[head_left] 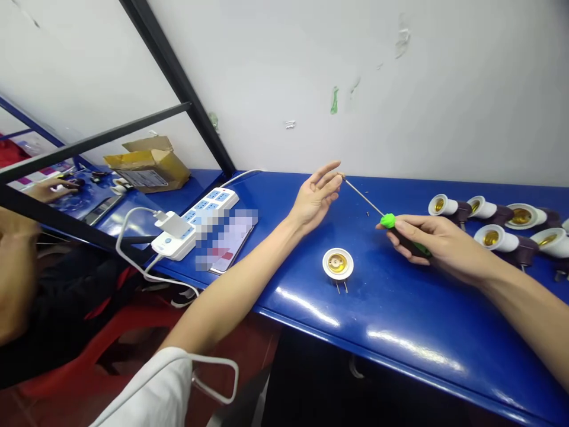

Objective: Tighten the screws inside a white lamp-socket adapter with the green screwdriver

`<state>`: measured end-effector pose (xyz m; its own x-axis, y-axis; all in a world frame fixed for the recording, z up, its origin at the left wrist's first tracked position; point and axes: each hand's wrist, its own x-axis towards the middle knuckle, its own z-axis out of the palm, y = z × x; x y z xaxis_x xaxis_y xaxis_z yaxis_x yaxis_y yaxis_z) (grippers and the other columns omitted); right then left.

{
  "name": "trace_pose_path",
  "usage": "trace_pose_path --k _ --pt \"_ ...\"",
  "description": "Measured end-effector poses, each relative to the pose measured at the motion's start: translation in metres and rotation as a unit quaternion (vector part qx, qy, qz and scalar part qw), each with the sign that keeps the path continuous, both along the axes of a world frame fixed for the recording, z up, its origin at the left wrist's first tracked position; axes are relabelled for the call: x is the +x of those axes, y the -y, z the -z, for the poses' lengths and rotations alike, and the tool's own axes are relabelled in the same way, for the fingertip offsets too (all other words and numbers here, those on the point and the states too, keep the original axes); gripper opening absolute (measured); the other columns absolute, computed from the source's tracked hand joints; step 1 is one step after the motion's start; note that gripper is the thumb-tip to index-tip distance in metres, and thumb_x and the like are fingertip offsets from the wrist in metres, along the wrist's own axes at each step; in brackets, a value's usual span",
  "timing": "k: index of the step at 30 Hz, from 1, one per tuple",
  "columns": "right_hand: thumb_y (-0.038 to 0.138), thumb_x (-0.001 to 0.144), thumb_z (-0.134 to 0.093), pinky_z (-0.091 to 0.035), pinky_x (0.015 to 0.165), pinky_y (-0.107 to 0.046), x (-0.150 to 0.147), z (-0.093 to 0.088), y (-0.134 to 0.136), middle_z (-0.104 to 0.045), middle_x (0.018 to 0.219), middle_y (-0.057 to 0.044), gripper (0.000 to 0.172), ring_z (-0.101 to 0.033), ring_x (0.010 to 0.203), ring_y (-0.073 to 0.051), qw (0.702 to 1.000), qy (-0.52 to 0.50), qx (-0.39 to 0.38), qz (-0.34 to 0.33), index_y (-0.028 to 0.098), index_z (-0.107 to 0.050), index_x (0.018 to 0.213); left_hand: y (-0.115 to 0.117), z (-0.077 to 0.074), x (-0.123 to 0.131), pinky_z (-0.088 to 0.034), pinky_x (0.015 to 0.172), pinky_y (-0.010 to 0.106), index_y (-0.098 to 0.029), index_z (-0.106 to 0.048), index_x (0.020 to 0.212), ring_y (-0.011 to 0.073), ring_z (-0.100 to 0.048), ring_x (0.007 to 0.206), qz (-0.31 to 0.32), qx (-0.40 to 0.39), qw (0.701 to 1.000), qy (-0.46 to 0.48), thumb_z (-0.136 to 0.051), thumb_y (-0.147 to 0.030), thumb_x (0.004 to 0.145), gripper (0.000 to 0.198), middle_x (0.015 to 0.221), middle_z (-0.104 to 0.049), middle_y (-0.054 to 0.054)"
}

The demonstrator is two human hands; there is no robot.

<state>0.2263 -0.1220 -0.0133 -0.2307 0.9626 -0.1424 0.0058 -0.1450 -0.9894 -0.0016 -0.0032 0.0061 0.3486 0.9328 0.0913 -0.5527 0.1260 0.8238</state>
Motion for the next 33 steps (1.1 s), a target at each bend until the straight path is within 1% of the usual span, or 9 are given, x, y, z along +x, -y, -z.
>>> trace_pose_path --k 2,5,9,12,14,20,23,28,33 --pt "0.066 0.087 -0.083 -0.03 0.047 -0.024 0.0005 0.0005 0.0003 -0.056 0.081 -0.002 0.049 -0.045 0.061 -0.012 1.0 0.0 0.001 0.001 0.02 -0.075 0.103 0.0001 0.0004 0.0001 -0.049 0.067 0.016 -0.021 -0.082 0.108 0.0074 -0.07 0.081 -0.001 0.006 1.0 -0.006 -0.087 -0.01 0.081 0.03 0.094 -0.078 0.0" --pt "0.066 0.089 -0.082 -0.031 0.048 -0.024 0.0007 0.0005 0.0006 -0.056 0.082 -0.001 0.049 -0.044 0.061 -0.011 1.0 0.0 0.002 -0.002 0.019 -0.075 0.104 -0.0002 0.001 0.0001 -0.049 0.067 0.016 -0.022 -0.081 0.112 0.0084 -0.071 0.083 -0.001 -0.004 1.0 -0.01 -0.088 -0.012 0.081 0.034 0.095 -0.079 0.0" --pt "0.065 0.089 -0.081 -0.03 0.048 -0.023 0.0004 0.0002 0.0004 -0.055 0.082 -0.001 0.049 -0.044 0.062 -0.011 1.0 0.002 0.002 -0.005 0.019 -0.075 0.104 -0.0003 0.001 0.0004 -0.048 0.067 0.017 -0.021 -0.08 0.12 0.0084 -0.07 0.082 0.0 -0.016 1.0 0.001 -0.087 -0.01 0.081 0.042 0.096 -0.079 0.001" --pt "0.066 0.089 -0.081 -0.031 0.048 -0.024 0.0007 0.0007 -0.0003 -0.055 0.081 -0.002 0.049 -0.044 0.063 -0.011 1.0 0.008 0.004 -0.001 0.019 -0.075 0.102 0.0001 0.0008 0.0009 -0.05 0.072 0.018 -0.024 -0.077 0.131 0.0102 -0.073 0.089 -0.005 -0.04 0.999 0.007 -0.087 -0.009 0.081 0.053 0.097 -0.079 0.001" --pt "0.067 0.088 -0.082 -0.031 0.048 -0.024 0.0013 0.0013 -0.0007 -0.055 0.081 -0.002 0.05 -0.044 0.063 -0.012 1.0 0.009 0.004 0.0 0.019 -0.074 0.098 0.0002 0.0007 0.0012 -0.052 0.077 0.019 -0.025 -0.075 0.134 0.0109 -0.075 0.093 -0.007 -0.051 0.999 0.005 -0.087 -0.009 0.081 0.057 0.098 -0.079 0.001" --pt "0.068 0.088 -0.081 -0.031 0.047 -0.024 0.0028 0.0025 -0.0011 -0.054 0.08 -0.003 0.049 -0.044 0.063 -0.011 1.0 0.007 0.001 -0.008 0.019 -0.073 0.092 -0.001 0.0015 0.001 -0.054 0.085 0.02 -0.023 -0.078 0.129 0.0116 -0.075 0.096 -0.01 -0.045 0.999 -0.001 -0.089 -0.009 0.079 0.052 0.101 -0.08 0.002" --pt "0.068 0.088 -0.082 -0.031 0.047 -0.024 0.0024 0.0023 -0.0013 -0.054 0.08 -0.003 0.05 -0.044 0.063 -0.011 1.0 0.006 0.003 -0.005 0.019 -0.073 0.092 -0.0019 0.0021 0.0008 -0.052 0.08 0.019 -0.02 -0.08 0.119 0.0102 -0.074 0.093 -0.007 -0.027 1.0 -0.001 -0.09 -0.01 0.079 0.043 0.1 -0.079 0.002" --pt "0.067 0.086 -0.084 -0.031 0.047 -0.023 0.0014 0.0014 -0.0014 -0.055 0.081 -0.002 0.05 -0.045 0.061 -0.01 1.0 0.001 0.002 -0.001 0.019 -0.075 0.097 -0.0034 0.003 0.0005 -0.053 0.082 0.02 -0.023 -0.079 0.123 0.0124 -0.075 0.098 -0.005 -0.033 0.999 -0.001 -0.091 -0.011 0.077 0.048 0.1 -0.079 0.001" --pt "0.068 0.084 -0.085 -0.031 0.046 -0.023 -0.0005 -0.0008 -0.0007 -0.056 0.082 -0.002 0.053 -0.046 0.06 -0.01 1.0 -0.003 0.008 0.006 0.019 -0.076 0.101 -0.0046 0.0036 -0.0002 -0.052 0.078 0.019 -0.022 -0.08 0.117 0.0119 -0.075 0.097 -0.003 -0.003 1.0 -0.014 -0.092 -0.013 0.077 0.042 0.1 -0.08 0.002"
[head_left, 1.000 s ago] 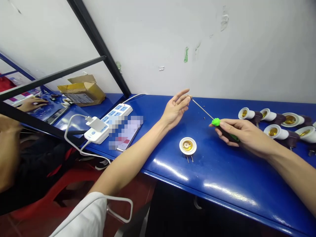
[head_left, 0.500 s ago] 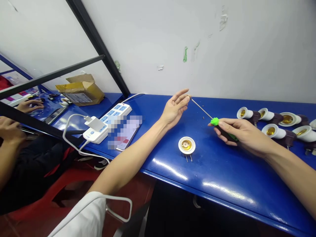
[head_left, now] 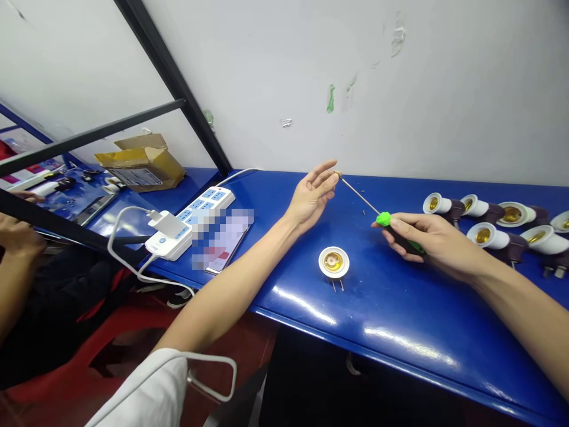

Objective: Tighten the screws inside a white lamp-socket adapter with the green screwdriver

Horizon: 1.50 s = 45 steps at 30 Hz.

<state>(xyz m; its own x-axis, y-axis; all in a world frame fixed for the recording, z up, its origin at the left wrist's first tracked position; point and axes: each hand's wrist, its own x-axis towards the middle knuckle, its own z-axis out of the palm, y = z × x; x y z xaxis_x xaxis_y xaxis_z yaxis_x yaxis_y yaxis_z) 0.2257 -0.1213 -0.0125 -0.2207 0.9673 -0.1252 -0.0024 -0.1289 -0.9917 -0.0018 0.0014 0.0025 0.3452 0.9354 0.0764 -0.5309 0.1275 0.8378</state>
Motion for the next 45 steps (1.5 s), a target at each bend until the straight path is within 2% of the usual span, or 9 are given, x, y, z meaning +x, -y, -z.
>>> trace_pose_path --k 7,22,29,35,45 --pt "0.07 0.085 -0.084 -0.03 0.045 -0.024 -0.003 -0.004 -0.002 -0.056 0.077 -0.001 0.056 -0.045 0.057 -0.01 1.0 0.004 0.008 -0.006 0.017 -0.074 0.098 0.001 -0.002 0.0 -0.048 0.071 0.018 -0.021 -0.081 0.108 0.0087 -0.072 0.089 -0.003 0.022 1.0 -0.001 -0.093 -0.014 0.076 0.035 0.098 -0.079 0.001" --pt "0.076 0.087 -0.077 -0.03 0.048 -0.024 -0.004 -0.005 -0.002 -0.054 0.077 0.0 0.061 -0.044 0.058 -0.009 1.0 0.021 0.012 -0.019 0.017 -0.068 0.093 0.0 -0.004 -0.001 -0.048 0.069 0.018 -0.02 -0.081 0.106 0.0074 -0.07 0.081 -0.003 0.013 1.0 0.015 -0.097 -0.012 0.07 0.039 0.092 -0.078 0.0" --pt "0.074 0.088 -0.077 -0.028 0.05 -0.025 -0.005 -0.009 -0.004 -0.054 0.073 0.001 0.058 -0.042 0.057 -0.009 0.999 0.016 0.024 -0.021 0.017 -0.067 0.092 -0.001 -0.006 -0.005 -0.048 0.068 0.017 -0.021 -0.081 0.11 0.0055 -0.067 0.075 0.006 0.016 1.0 0.019 -0.098 -0.013 0.069 0.045 0.099 -0.08 0.001" --pt "0.074 0.089 -0.077 -0.027 0.05 -0.026 -0.004 -0.008 -0.005 -0.055 0.074 0.0 0.057 -0.042 0.058 -0.009 0.999 0.012 0.028 -0.023 0.017 -0.067 0.09 -0.002 -0.009 -0.006 -0.049 0.069 0.017 -0.022 -0.08 0.111 0.0053 -0.066 0.076 -0.003 0.009 1.0 0.009 -0.095 -0.015 0.074 0.041 0.109 -0.08 0.003" --pt "0.074 0.087 -0.078 -0.028 0.05 -0.024 -0.004 -0.007 -0.005 -0.055 0.073 0.0 0.058 -0.042 0.059 -0.009 0.999 0.013 0.02 -0.032 0.017 -0.067 0.089 -0.001 -0.01 -0.006 -0.048 0.068 0.018 -0.021 -0.08 0.113 0.0055 -0.067 0.074 -0.003 0.003 1.0 0.01 -0.098 -0.012 0.068 0.048 0.094 -0.078 0.0"
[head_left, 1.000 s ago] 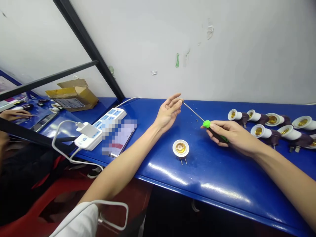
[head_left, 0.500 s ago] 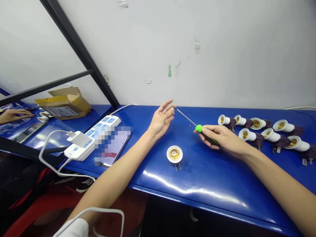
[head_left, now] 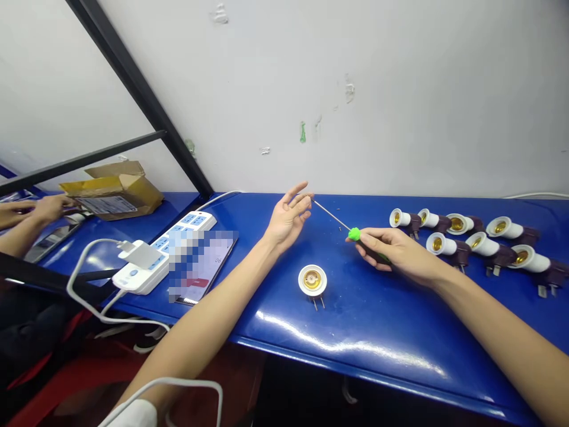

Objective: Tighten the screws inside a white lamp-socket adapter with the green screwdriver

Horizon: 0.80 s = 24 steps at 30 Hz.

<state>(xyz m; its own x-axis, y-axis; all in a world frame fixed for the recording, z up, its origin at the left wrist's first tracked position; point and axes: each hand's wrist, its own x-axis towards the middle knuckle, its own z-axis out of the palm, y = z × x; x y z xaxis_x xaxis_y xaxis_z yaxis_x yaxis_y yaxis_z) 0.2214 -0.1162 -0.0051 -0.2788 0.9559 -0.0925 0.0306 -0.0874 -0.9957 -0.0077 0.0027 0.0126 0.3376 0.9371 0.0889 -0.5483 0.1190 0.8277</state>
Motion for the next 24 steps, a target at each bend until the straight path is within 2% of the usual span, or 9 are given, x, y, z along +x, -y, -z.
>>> trace_pose_path --k 8,13,16,18,21,23,24 --pt "0.072 0.091 -0.076 -0.029 0.05 -0.025 0.001 0.002 0.0 -0.055 0.076 0.0 0.055 -0.043 0.06 -0.009 1.0 -0.002 0.008 0.001 0.017 -0.068 0.09 0.0 0.001 0.0 -0.049 0.068 0.018 -0.02 -0.08 0.113 0.0058 -0.067 0.074 0.007 0.003 1.0 0.004 -0.097 -0.01 0.068 0.049 0.098 -0.079 0.001" --pt "0.069 0.09 -0.078 -0.029 0.049 -0.025 0.002 -0.002 0.0 -0.056 0.079 -0.001 0.053 -0.045 0.061 -0.01 1.0 -0.013 0.015 0.015 0.017 -0.071 0.094 -0.002 -0.003 0.001 -0.049 0.067 0.019 -0.021 -0.079 0.112 0.007 -0.067 0.079 0.007 0.001 1.0 0.004 -0.093 -0.015 0.075 0.04 0.114 -0.08 0.005" --pt "0.069 0.087 -0.081 -0.03 0.048 -0.025 0.007 -0.008 0.0 -0.058 0.082 -0.002 0.052 -0.046 0.062 -0.011 0.999 -0.013 0.027 0.04 0.018 -0.073 0.096 -0.008 -0.008 0.001 -0.048 0.07 0.02 -0.023 -0.078 0.111 0.009 -0.068 0.083 -0.042 0.001 0.999 -0.015 -0.086 -0.027 0.085 0.028 0.122 -0.079 0.006" --pt "0.066 0.084 -0.084 -0.031 0.049 -0.026 0.013 -0.011 0.0 -0.059 0.082 -0.001 0.052 -0.048 0.064 -0.012 0.998 -0.009 0.032 0.06 0.018 -0.074 0.1 -0.009 -0.01 -0.004 -0.047 0.07 0.02 -0.022 -0.076 0.11 0.0105 -0.068 0.086 -0.096 0.009 0.994 -0.047 -0.082 -0.036 0.09 0.025 0.117 -0.08 0.007" --pt "0.057 0.08 -0.09 -0.035 0.053 -0.027 0.024 -0.012 0.0 -0.058 0.074 0.002 0.054 -0.049 0.063 -0.012 0.996 0.017 0.037 0.077 0.017 -0.075 0.113 0.009 -0.009 -0.023 -0.048 0.076 0.023 -0.02 -0.076 0.108 0.0136 -0.069 0.089 -0.13 0.081 0.978 -0.139 -0.083 -0.04 0.088 0.029 0.105 -0.08 0.007" --pt "0.05 0.079 -0.092 -0.038 0.057 -0.029 0.03 -0.013 0.0 -0.057 0.072 0.004 0.057 -0.05 0.062 -0.011 0.995 0.034 0.05 0.083 0.016 -0.073 0.121 0.035 -0.006 -0.041 -0.053 0.088 0.027 -0.021 -0.077 0.112 0.0176 -0.072 0.098 -0.103 0.165 0.959 -0.207 -0.088 -0.04 0.083 0.037 0.108 -0.08 0.008" --pt "0.048 0.079 -0.091 -0.039 0.059 -0.029 0.032 -0.014 0.0 -0.058 0.072 0.004 0.057 -0.05 0.062 -0.011 0.994 0.041 0.06 0.086 0.015 -0.073 0.123 0.05 -0.003 -0.05 -0.053 0.098 0.03 -0.022 -0.077 0.118 0.02 -0.072 0.107 -0.069 0.193 0.947 -0.246 -0.09 -0.038 0.082 0.042 0.113 -0.08 0.009"
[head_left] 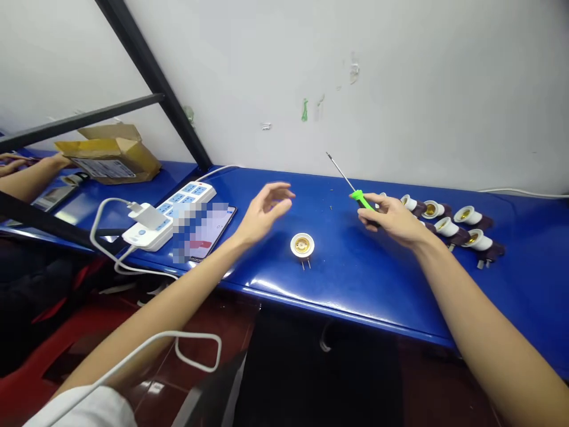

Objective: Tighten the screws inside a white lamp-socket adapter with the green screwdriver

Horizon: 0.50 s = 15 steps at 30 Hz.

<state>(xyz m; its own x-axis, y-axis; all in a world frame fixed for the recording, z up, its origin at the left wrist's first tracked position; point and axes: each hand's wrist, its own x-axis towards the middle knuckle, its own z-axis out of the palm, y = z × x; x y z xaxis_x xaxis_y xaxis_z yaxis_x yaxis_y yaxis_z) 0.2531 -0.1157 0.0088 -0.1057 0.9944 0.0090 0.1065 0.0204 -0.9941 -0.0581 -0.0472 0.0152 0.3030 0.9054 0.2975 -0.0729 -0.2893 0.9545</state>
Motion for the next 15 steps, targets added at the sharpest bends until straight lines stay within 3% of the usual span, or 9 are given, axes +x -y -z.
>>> trace_pose_path --k 3,6,10,15 --pt "0.045 0.078 -0.091 -0.044 0.063 -0.031 0.004 -0.005 0.0 -0.061 0.077 0.003 0.057 -0.053 0.063 -0.011 0.999 0.015 0.017 0.029 0.015 -0.073 0.123 0.04 0.012 -0.021 -0.053 0.114 0.039 -0.029 -0.073 0.136 0.0273 -0.069 0.128 0.061 0.014 0.992 -0.11 -0.093 -0.032 0.077 0.063 0.137 -0.075 0.009" --pt "0.044 0.071 -0.094 -0.049 0.062 -0.031 0.009 -0.014 0.005 -0.07 0.095 -0.003 0.063 -0.061 0.068 -0.014 0.994 0.021 0.048 0.099 0.019 -0.072 0.124 0.061 0.023 -0.026 -0.049 0.123 0.047 -0.032 -0.069 0.144 0.0308 -0.065 0.138 0.085 0.006 0.983 -0.164 -0.094 -0.03 0.075 0.074 0.151 -0.067 0.009" --pt "0.046 0.07 -0.095 -0.054 0.061 -0.032 0.023 -0.033 0.032 -0.073 0.126 -0.011 0.059 -0.071 0.081 -0.02 0.978 0.067 0.085 0.179 0.023 -0.071 0.119 0.063 0.025 -0.016 -0.047 0.126 0.05 -0.03 -0.071 0.143 0.0313 -0.065 0.141 0.107 -0.004 0.983 -0.147 -0.093 -0.03 0.076 0.071 0.151 -0.069 0.01" --pt "0.048 0.082 -0.087 -0.058 0.074 -0.037 0.044 -0.072 0.088 -0.08 0.114 -0.01 0.038 -0.073 0.091 -0.025 0.94 0.241 0.11 0.213 0.023 -0.081 0.111 0.058 0.025 -0.004 -0.054 0.119 0.046 -0.027 -0.076 0.136 0.0296 -0.072 0.13 0.119 0.016 0.983 -0.139 -0.092 -0.033 0.077 0.062 0.14 -0.077 0.011"
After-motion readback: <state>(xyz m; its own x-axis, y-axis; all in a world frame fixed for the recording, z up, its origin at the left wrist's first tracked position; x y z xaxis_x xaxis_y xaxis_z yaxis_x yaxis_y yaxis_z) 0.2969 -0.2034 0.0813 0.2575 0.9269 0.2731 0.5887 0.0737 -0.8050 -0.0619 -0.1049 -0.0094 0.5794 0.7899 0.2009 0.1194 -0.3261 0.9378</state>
